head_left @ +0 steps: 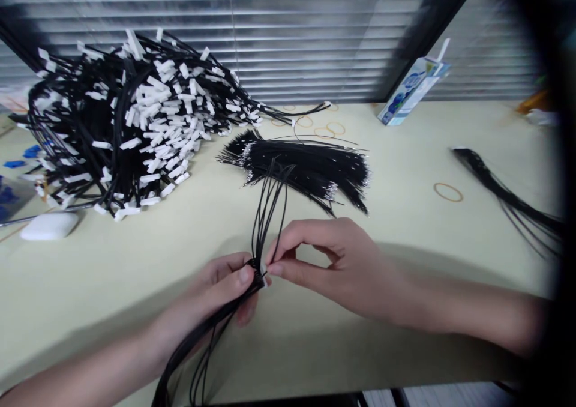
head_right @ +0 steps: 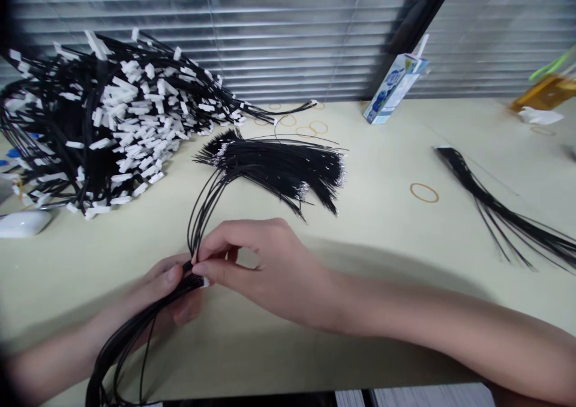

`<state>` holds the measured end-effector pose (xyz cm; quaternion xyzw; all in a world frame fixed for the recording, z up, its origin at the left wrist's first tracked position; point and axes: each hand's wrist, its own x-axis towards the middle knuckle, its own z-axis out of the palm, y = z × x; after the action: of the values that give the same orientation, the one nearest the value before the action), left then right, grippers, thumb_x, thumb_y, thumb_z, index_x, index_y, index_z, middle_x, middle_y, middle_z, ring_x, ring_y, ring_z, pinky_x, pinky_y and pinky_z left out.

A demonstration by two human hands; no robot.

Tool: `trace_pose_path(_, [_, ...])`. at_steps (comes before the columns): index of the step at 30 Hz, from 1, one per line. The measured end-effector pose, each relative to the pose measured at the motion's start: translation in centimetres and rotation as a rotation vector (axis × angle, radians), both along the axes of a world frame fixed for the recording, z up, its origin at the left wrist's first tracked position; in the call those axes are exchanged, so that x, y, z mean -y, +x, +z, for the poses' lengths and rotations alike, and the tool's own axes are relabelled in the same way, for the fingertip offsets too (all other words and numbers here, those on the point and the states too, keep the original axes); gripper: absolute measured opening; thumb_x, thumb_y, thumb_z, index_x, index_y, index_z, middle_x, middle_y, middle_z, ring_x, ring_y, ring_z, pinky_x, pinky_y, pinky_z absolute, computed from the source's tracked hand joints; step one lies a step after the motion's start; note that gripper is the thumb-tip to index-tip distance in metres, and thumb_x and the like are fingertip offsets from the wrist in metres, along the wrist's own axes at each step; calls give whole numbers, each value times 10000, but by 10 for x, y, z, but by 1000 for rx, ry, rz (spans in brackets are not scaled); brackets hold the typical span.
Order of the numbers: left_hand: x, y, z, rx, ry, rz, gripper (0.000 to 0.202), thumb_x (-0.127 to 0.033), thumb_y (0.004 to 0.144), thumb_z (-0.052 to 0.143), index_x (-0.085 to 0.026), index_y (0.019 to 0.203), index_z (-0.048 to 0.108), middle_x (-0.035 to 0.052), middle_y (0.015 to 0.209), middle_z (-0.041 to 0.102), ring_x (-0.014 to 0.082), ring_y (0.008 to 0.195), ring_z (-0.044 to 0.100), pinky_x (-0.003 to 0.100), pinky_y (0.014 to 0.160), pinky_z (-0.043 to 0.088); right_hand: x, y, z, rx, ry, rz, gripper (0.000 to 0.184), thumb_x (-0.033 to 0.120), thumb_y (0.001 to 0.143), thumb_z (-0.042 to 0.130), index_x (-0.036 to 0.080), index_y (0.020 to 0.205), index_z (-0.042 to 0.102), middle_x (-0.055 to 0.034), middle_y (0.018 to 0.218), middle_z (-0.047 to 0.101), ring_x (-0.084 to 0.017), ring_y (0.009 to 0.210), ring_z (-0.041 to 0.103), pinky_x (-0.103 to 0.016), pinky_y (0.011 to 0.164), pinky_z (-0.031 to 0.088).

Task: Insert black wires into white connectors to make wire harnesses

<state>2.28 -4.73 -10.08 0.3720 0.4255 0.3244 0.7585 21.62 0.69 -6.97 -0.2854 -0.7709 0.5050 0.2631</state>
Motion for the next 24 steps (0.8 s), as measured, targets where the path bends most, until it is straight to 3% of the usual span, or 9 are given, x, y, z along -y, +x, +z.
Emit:
trace_pose_path(5, [0, 1, -1, 8, -10, 15, 464, -576, 733, 640, -123, 786, 555, -22, 508, 471, 62, 476, 388, 189, 492, 270, 2, 1, 0, 45, 311, 6, 145, 273, 870, 518, 162, 885, 611, 62, 862, 621, 47, 784, 552, -32, 738, 423])
trace_pose_path(8, [1, 1, -1, 15, -16, 18, 454, -571, 747, 630, -123, 797, 565, -23, 496, 472, 60, 471, 381, 183, 490, 263, 2, 1, 0, 62, 414, 21, 139, 246, 878, 500, 149, 899, 599, 56, 870, 613, 41, 809, 542, -38, 766, 418])
trace_pose_path(24, [0, 3, 0, 21, -21, 35, 445, -555, 740, 645, -118, 769, 567, -17, 499, 467, 59, 469, 389, 181, 482, 271, -1, 1, 1, 80, 472, 7, 139, 255, 863, 527, 133, 811, 568, 52, 803, 599, 32, 761, 529, -63, 710, 418])
